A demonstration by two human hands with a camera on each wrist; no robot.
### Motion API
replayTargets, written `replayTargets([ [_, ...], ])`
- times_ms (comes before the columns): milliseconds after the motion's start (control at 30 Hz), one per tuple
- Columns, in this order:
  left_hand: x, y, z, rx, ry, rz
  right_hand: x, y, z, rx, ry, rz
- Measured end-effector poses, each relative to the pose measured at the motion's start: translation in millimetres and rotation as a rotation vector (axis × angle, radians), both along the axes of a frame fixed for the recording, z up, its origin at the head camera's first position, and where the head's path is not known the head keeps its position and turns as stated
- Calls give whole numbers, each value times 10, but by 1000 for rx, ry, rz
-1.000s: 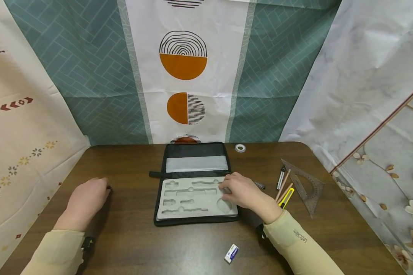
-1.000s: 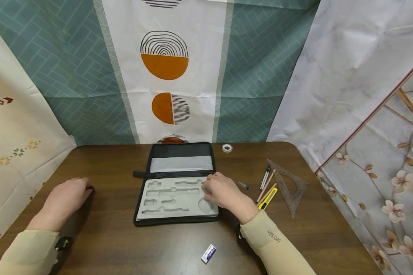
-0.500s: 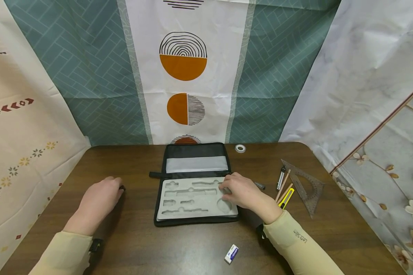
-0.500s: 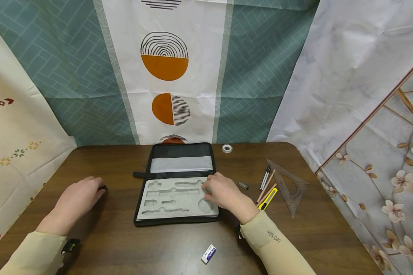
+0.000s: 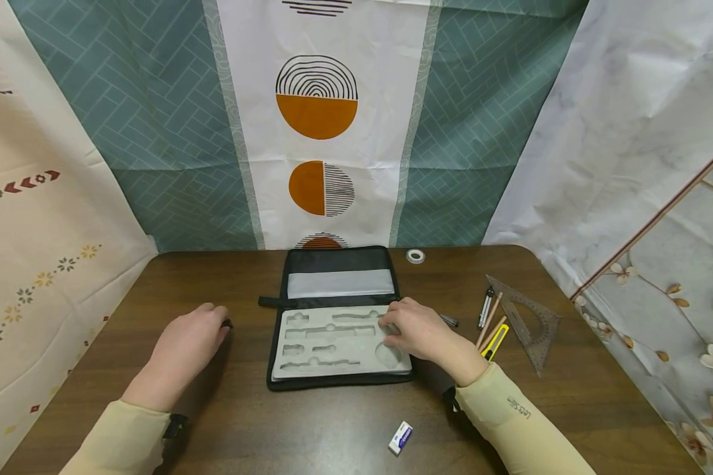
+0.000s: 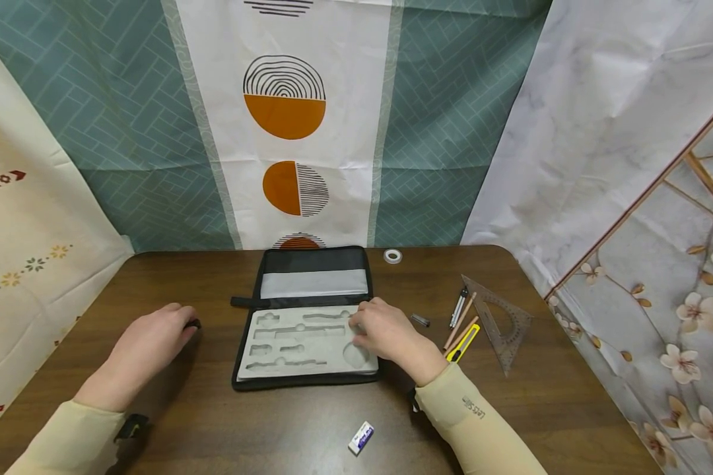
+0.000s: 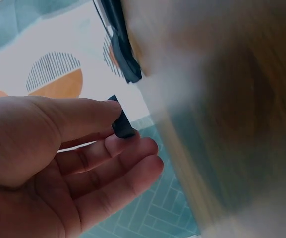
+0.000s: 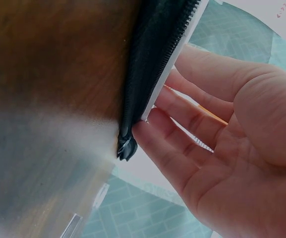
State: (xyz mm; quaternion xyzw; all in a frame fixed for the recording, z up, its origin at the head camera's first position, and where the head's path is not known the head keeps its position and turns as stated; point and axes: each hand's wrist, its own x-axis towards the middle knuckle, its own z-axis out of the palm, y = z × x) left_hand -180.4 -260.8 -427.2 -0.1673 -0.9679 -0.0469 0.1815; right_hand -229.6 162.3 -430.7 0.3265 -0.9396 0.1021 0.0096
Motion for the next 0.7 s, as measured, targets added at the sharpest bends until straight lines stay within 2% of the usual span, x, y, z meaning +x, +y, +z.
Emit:
replayTargets([
  [333,4,212,14,-2,-14,-21,0,-2,9,4,-2,-2],
  [700,-21,526,55,21,-27,-100,7,-7,23,-4,-8,0],
])
